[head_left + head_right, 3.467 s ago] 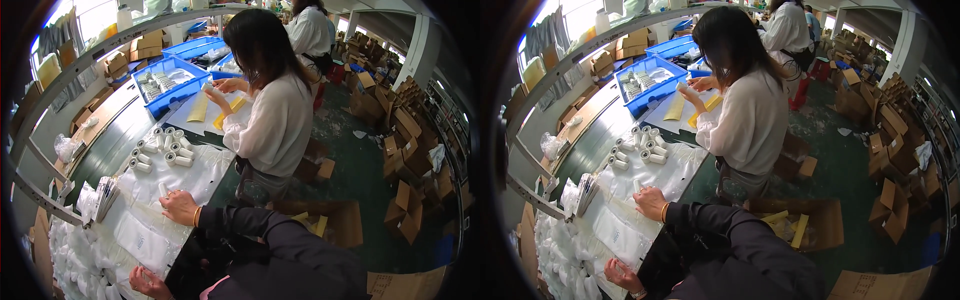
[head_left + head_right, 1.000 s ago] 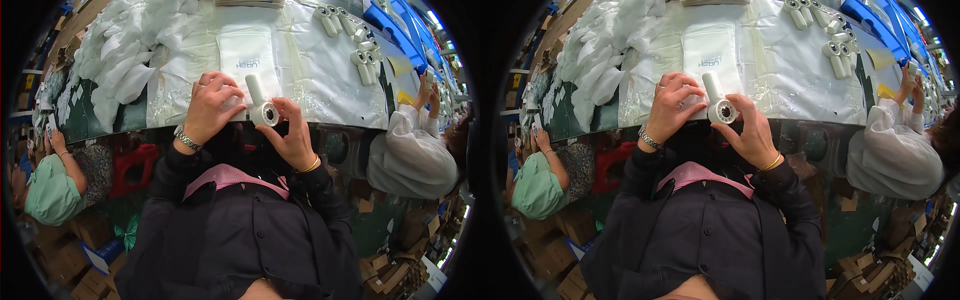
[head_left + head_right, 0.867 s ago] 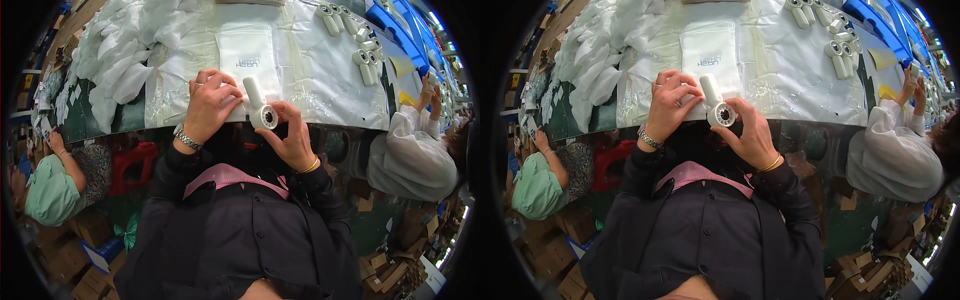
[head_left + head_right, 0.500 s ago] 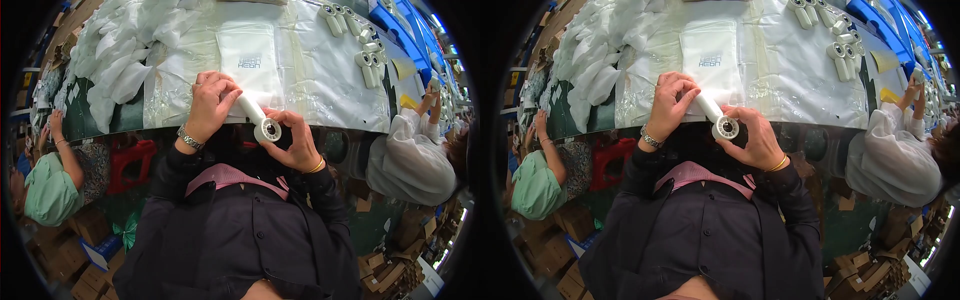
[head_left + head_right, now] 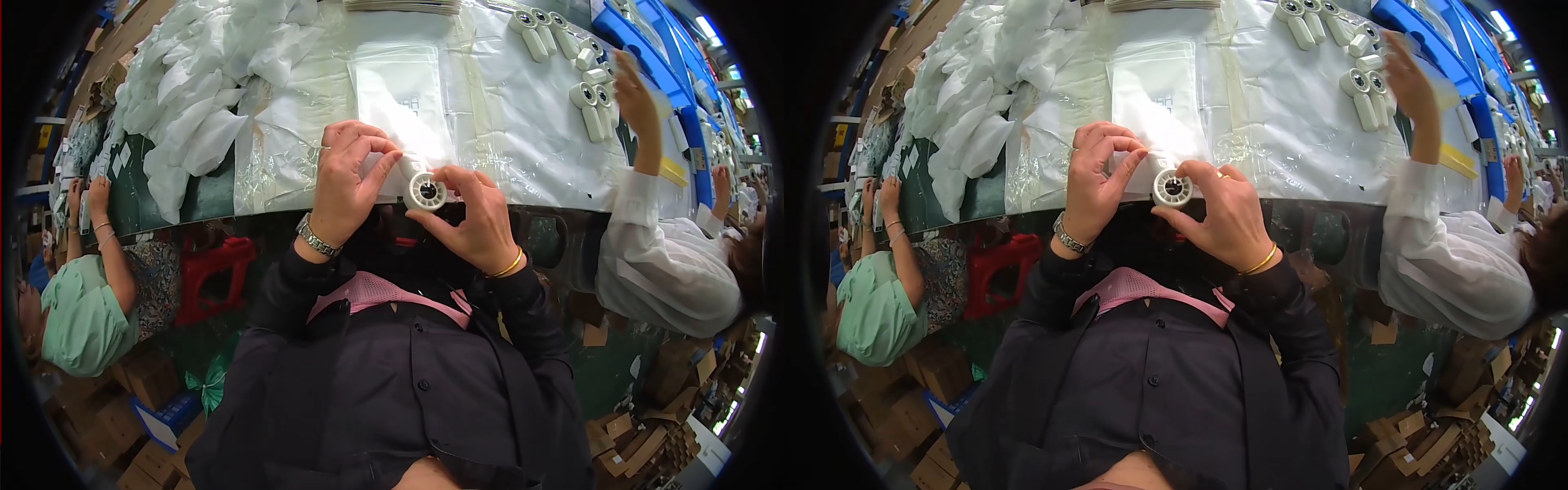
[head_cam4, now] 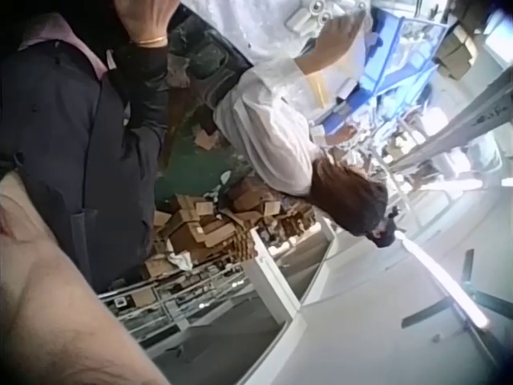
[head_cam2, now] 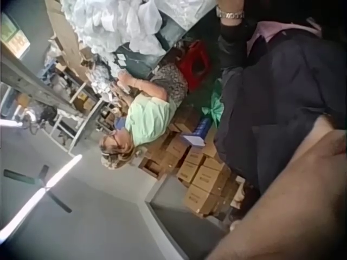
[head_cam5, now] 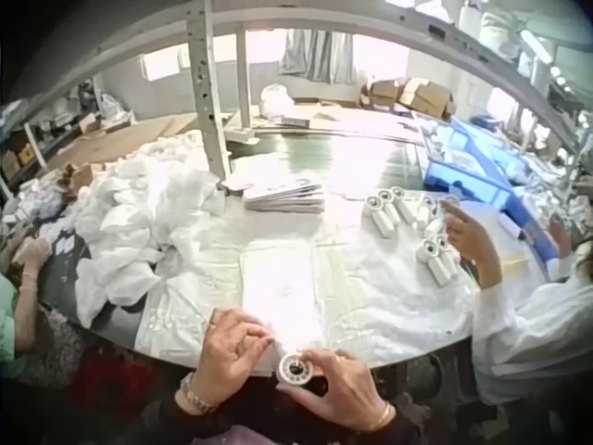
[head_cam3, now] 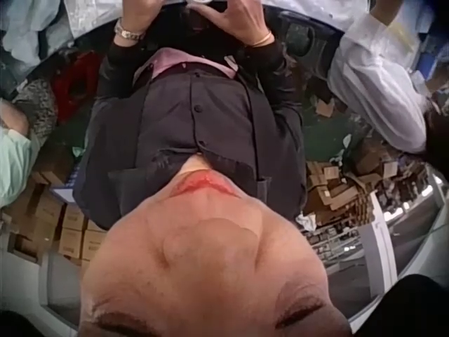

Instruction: The person picks up a white plastic component and places it inside a plastic bag, then folds the top of the bag over to seal it. This process is repeated with another component and bag.

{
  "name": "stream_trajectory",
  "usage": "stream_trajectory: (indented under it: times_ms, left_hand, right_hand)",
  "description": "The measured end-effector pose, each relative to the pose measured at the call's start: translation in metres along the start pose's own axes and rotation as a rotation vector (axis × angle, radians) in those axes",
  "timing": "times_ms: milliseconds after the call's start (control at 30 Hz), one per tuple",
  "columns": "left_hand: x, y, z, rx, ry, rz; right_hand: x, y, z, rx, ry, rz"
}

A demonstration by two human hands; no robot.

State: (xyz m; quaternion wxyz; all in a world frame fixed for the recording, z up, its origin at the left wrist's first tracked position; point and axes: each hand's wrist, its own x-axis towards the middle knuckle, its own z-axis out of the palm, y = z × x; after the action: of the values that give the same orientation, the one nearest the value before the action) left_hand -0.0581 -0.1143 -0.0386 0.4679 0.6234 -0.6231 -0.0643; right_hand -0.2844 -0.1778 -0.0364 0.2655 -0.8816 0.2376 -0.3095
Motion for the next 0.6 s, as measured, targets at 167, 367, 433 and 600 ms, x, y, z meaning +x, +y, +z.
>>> stream_trajectory:
  times_ms: [167, 367, 433, 600]
  left_hand:
    - [-0.003, 0.003, 0.001, -0.014, -0.002, 0.018]
    - [-0.005, 0.003, 0.001, -0.034, 0.008, 0.021]
    - [-0.005, 0.003, 0.001, -0.034, 0.011, 0.019]
    - [-0.007, 0.006, 0.001, -0.040, -0.011, 0.042]
  right_hand:
    - [0.009, 0.001, 0.009, -0.020, 0.068, 0.041]
    - [0.016, 0.004, 0.006, -0.080, 0.093, -0.136]
    - [0.016, 0.005, 0.011, -0.034, 0.122, -0.095]
    - [0.015, 0.011, 0.026, 0.024, 0.228, 0.071]
